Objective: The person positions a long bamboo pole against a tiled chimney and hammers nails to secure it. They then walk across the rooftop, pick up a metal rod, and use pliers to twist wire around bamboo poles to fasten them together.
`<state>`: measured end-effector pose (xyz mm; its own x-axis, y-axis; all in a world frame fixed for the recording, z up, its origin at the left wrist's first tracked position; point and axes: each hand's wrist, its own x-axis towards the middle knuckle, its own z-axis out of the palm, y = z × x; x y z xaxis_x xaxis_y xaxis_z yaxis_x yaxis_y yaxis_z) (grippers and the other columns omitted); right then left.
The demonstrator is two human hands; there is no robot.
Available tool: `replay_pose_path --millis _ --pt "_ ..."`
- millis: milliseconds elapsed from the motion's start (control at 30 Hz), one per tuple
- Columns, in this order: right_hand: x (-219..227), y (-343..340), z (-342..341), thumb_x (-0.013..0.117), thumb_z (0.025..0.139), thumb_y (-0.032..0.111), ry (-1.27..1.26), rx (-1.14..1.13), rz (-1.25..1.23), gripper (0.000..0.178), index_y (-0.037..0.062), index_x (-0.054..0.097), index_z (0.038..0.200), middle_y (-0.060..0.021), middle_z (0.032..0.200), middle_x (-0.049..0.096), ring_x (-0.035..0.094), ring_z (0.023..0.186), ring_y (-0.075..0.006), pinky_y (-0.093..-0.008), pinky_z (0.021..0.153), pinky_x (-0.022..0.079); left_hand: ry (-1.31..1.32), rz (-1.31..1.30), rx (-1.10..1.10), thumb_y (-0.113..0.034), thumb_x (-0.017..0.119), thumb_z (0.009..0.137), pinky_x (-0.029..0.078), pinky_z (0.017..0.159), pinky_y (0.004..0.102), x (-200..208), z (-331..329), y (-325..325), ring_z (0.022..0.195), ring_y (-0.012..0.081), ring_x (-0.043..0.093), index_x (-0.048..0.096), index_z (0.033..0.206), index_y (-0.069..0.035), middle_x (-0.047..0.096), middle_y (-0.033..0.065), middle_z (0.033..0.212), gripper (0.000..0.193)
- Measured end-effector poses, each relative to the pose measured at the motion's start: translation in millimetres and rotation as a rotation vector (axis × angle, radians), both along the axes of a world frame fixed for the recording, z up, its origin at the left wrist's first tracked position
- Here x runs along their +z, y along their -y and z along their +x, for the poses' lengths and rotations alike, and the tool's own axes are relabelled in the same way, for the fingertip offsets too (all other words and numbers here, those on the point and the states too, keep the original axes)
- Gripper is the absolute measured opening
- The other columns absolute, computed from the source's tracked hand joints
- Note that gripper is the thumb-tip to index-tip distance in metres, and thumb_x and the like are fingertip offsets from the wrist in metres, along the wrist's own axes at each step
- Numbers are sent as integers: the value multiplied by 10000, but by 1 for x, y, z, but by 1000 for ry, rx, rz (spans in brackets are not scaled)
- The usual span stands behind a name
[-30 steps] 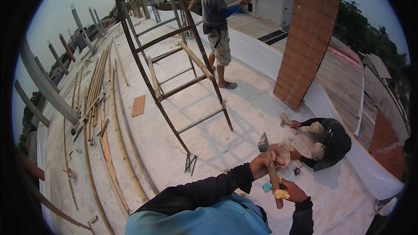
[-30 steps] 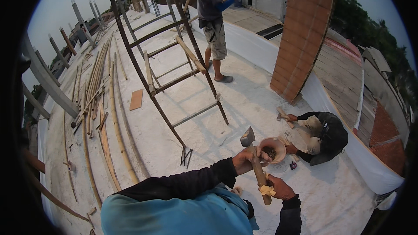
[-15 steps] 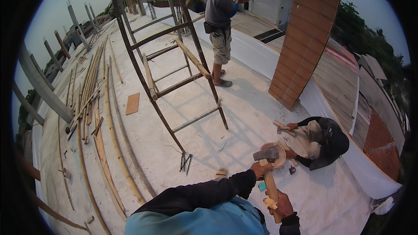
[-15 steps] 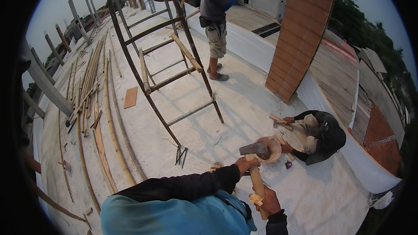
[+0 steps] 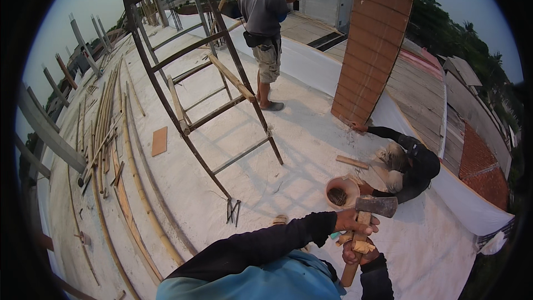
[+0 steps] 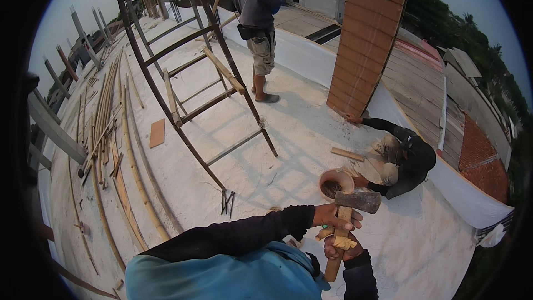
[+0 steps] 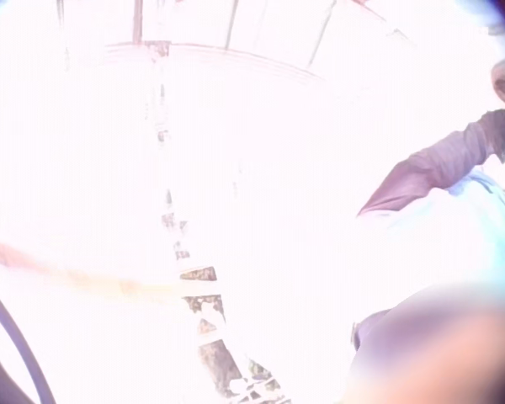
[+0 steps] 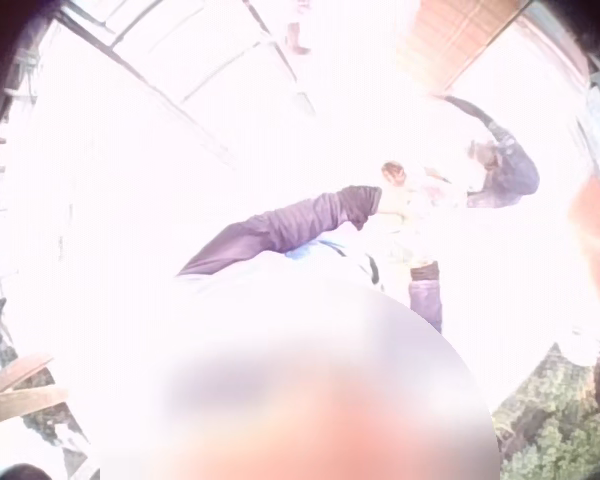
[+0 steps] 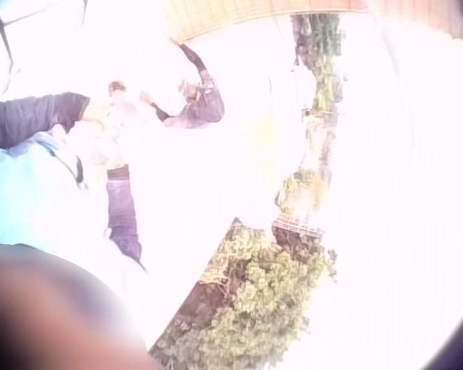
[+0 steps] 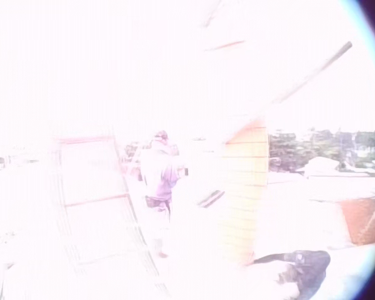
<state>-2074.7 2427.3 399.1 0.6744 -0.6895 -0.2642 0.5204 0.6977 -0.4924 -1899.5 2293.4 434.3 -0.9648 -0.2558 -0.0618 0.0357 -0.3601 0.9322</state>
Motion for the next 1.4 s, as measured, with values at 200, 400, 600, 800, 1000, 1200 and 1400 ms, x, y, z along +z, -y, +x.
replay_pose_path --millis 200,400,600,800,1000,1200,1400 --pt "-45 -30 -16 329 1074 471 -606 -315 312 535 28 594 1216 -93 636 577 466 454 -186 -366 478 423 496 -339 56 -439 830 859 508 1034 373 -136 65 35 1224 243 634 584 1364 45 686 161 1295 741" --pt "-137 -97 -20 425 1038 188 -796 -193 534 271 55 659 1066 -74 701 554 484 523 -147 -344 494 428 1245 -83 718 -397 813 774 557 963 387 -313 254 -5 1059 294 724 783 1089 -101 770 137 1100 433" --pt "-218 -192 -15 504 996 237 -1130 13 378 268 47 668 1089 -108 794 644 624 673 -230 -388 606 511 1678 -563 -204 -318 712 846 580 903 454 -398 402 -129 1098 324 697 749 1069 -151 748 91 1089 281" --pt "-203 -215 -4 592 955 245 -1225 213 406 240 36 672 1042 -100 771 632 610 639 -232 -398 576 484 1424 354 827 -313 756 832 594 761 380 -349 420 -258 801 232 744 766 1096 -67 769 100 891 362" --pt "-222 -157 36 681 915 253 -1370 355 377 242 25 677 995 -93 748 619 595 605 -233 -409 545 457 1169 754 1004 -183 668 929 470 515 323 -342 405 -291 614 165 646 717 1115 -76 702 20 840 220" --pt "-221 -49 81 770 874 261 -1420 420 541 272 14 682 948 -85 724 607 581 571 -235 -419 514 430 1200 666 1082 -217 734 910 577 645 347 -336 434 -292 776 203 731 739 1148 -23 765 100 963 308" --pt "-249 44 144 494 971 230 -1340 296 650 235 46 548 1107 -61 649 530 480 472 -185 -356 405 370 1138 462 1409 -241 744 905 588 734 345 -313 524 -273 790 190 734 723 1167 5 762 113 947 360"
